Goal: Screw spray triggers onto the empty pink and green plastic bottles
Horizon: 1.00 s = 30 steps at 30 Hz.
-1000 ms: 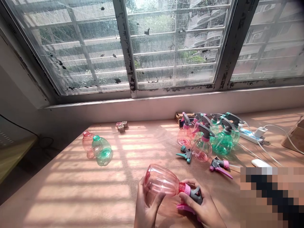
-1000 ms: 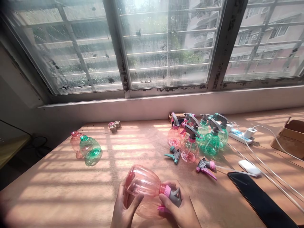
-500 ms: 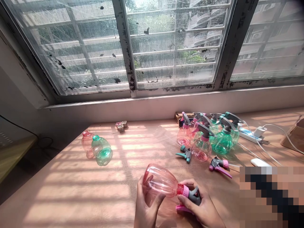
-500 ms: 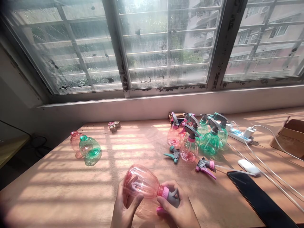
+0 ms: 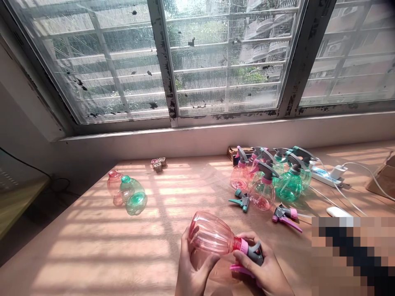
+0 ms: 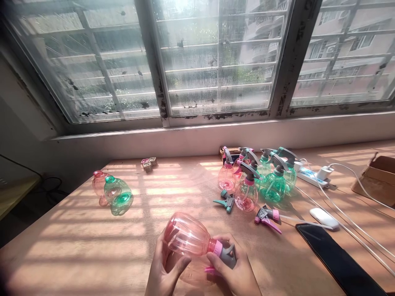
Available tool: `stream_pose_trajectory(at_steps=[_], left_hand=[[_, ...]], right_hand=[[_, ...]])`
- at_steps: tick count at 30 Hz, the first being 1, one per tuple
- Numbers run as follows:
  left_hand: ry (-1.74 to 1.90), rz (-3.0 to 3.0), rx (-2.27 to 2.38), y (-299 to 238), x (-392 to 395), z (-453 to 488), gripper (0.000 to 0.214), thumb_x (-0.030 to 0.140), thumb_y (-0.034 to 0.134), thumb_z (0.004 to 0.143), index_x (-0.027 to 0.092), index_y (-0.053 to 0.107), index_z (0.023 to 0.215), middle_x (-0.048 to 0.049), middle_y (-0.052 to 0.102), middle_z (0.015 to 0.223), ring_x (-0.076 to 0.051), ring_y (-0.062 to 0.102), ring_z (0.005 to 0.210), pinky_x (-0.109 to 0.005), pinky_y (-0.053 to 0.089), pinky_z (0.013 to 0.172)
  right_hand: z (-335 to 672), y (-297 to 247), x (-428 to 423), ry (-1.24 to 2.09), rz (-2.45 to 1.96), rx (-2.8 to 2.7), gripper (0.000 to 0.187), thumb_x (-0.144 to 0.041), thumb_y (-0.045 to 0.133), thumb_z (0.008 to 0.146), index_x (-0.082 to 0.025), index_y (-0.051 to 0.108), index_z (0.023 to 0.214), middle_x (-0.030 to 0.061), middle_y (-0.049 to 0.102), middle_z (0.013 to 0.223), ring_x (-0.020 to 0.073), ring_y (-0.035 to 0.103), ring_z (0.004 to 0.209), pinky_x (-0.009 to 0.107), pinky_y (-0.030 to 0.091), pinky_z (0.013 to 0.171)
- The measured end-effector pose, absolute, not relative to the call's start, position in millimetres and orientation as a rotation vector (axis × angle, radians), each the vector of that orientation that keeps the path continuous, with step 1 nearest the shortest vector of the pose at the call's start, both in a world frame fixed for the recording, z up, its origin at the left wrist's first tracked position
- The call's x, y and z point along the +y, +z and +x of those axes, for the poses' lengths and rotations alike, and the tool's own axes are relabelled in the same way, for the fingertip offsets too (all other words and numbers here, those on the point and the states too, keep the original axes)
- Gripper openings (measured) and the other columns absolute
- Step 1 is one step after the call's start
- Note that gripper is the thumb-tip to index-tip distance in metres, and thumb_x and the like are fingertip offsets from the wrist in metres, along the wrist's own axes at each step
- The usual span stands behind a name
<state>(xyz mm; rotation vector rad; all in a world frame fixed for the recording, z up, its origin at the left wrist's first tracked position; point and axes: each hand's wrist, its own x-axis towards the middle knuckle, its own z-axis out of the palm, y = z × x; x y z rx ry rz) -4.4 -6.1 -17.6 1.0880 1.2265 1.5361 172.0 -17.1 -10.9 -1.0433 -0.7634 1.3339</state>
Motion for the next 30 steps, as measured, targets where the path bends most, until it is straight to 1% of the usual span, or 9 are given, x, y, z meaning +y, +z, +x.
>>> stream_pose_trajectory(at_steps=[4, 8, 10, 13, 16, 19, 22, 27, 30], left_hand=[[1.557, 0.992, 1.194, -15.2, -5.7, -2.8, 0.082, 0.052, 0.089, 0.074, 0.025, 0.055, 0.143, -0.0148, 0.065, 0.149, -0.037, 0.056, 0.144, -0.043, 0.051, 0.115], [1.551, 1.071, 1.202, -13.4, -4.4, -4.5, 0.086, 0.048, 0.091, 0.072, 0.028, 0.053, 0.147, -0.0111, 0.055, 0.16, -0.036, 0.052, 0.148, -0.044, 0.043, 0.123], [1.552, 1.125, 1.209, -12.7, -4.5, -5.1, 0.085, 0.046, 0.09, 0.075, 0.029, 0.053, 0.149, -0.0109, 0.05, 0.164, -0.035, 0.051, 0.149, -0.043, 0.041, 0.125], [1.53, 1.129, 1.212, -12.9, -5.3, -5.0, 0.082, 0.046, 0.089, 0.075, 0.028, 0.054, 0.148, -0.0119, 0.053, 0.162, -0.036, 0.051, 0.149, -0.044, 0.043, 0.123], [1.53, 1.076, 1.207, -14.9, -5.7, -4.9, 0.084, 0.049, 0.09, 0.073, 0.029, 0.054, 0.146, -0.0123, 0.057, 0.158, -0.036, 0.049, 0.15, -0.045, 0.042, 0.124], [1.559, 1.017, 1.209, -17.9, -5.6, -5.0, 0.079, 0.053, 0.088, 0.074, 0.027, 0.056, 0.142, -0.0145, 0.055, 0.16, -0.038, 0.047, 0.151, -0.048, 0.037, 0.126], [1.557, 0.996, 1.235, -19.4, -5.4, -4.8, 0.077, 0.053, 0.088, 0.074, 0.027, 0.057, 0.139, -0.0146, 0.055, 0.159, -0.039, 0.047, 0.151, -0.05, 0.037, 0.126], [1.548, 1.008, 1.242, -17.5, -4.3, -5.0, 0.076, 0.053, 0.088, 0.075, 0.027, 0.057, 0.139, -0.0135, 0.056, 0.159, -0.038, 0.046, 0.153, -0.048, 0.038, 0.125], [1.537, 1.033, 1.203, -15.8, -4.1, -6.1, 0.076, 0.05, 0.087, 0.076, 0.03, 0.056, 0.142, -0.0106, 0.051, 0.164, -0.037, 0.047, 0.152, -0.047, 0.04, 0.125]], right_hand=[[171.3, -11.1, -18.2, 1.346, -1.071, -0.797, 0.055, -0.055, 0.1, 0.063, -0.019, 0.074, 0.096, -0.0007, 0.072, 0.082, 0.0152, 0.067, 0.062, 0.031, 0.066, 0.055], [172.9, -9.2, -17.1, 1.384, -1.065, -0.719, 0.061, -0.057, 0.099, 0.063, -0.02, 0.07, 0.102, -0.0022, 0.07, 0.073, 0.0168, 0.067, 0.058, 0.033, 0.065, 0.052], [174.0, -7.6, -16.4, 1.385, -1.067, -0.689, 0.062, -0.058, 0.099, 0.063, -0.02, 0.069, 0.103, -0.0025, 0.069, 0.07, 0.018, 0.069, 0.059, 0.033, 0.065, 0.054], [174.5, -6.1, -16.0, 1.367, -1.057, -0.697, 0.061, -0.058, 0.099, 0.063, -0.02, 0.07, 0.101, -0.0027, 0.069, 0.065, 0.0173, 0.069, 0.06, 0.033, 0.067, 0.059], [173.5, -7.5, -16.0, 1.368, -1.062, -0.695, 0.062, -0.057, 0.1, 0.061, -0.019, 0.071, 0.1, -0.0021, 0.07, 0.067, 0.0161, 0.067, 0.056, 0.034, 0.066, 0.055], [172.9, -10.2, -15.9, 1.384, -1.061, -0.685, 0.061, -0.056, 0.1, 0.061, -0.019, 0.07, 0.099, -0.003, 0.07, 0.07, 0.0146, 0.066, 0.053, 0.033, 0.065, 0.052], [173.5, -11.5, -15.9, 1.398, -1.065, -0.679, 0.061, -0.056, 0.1, 0.062, -0.019, 0.07, 0.1, -0.0031, 0.071, 0.07, 0.0159, 0.068, 0.054, 0.034, 0.066, 0.053], [174.1, -10.0, -15.8, 1.35, -1.07, -0.696, 0.061, -0.055, 0.1, 0.062, -0.018, 0.072, 0.101, -0.0026, 0.07, 0.07, 0.0167, 0.068, 0.06, 0.035, 0.068, 0.057], [174.0, -8.3, -15.6, 1.348, -1.092, -0.688, 0.063, -0.056, 0.1, 0.061, -0.018, 0.071, 0.102, -0.0015, 0.072, 0.072, 0.018, 0.07, 0.062, 0.035, 0.068, 0.059]])
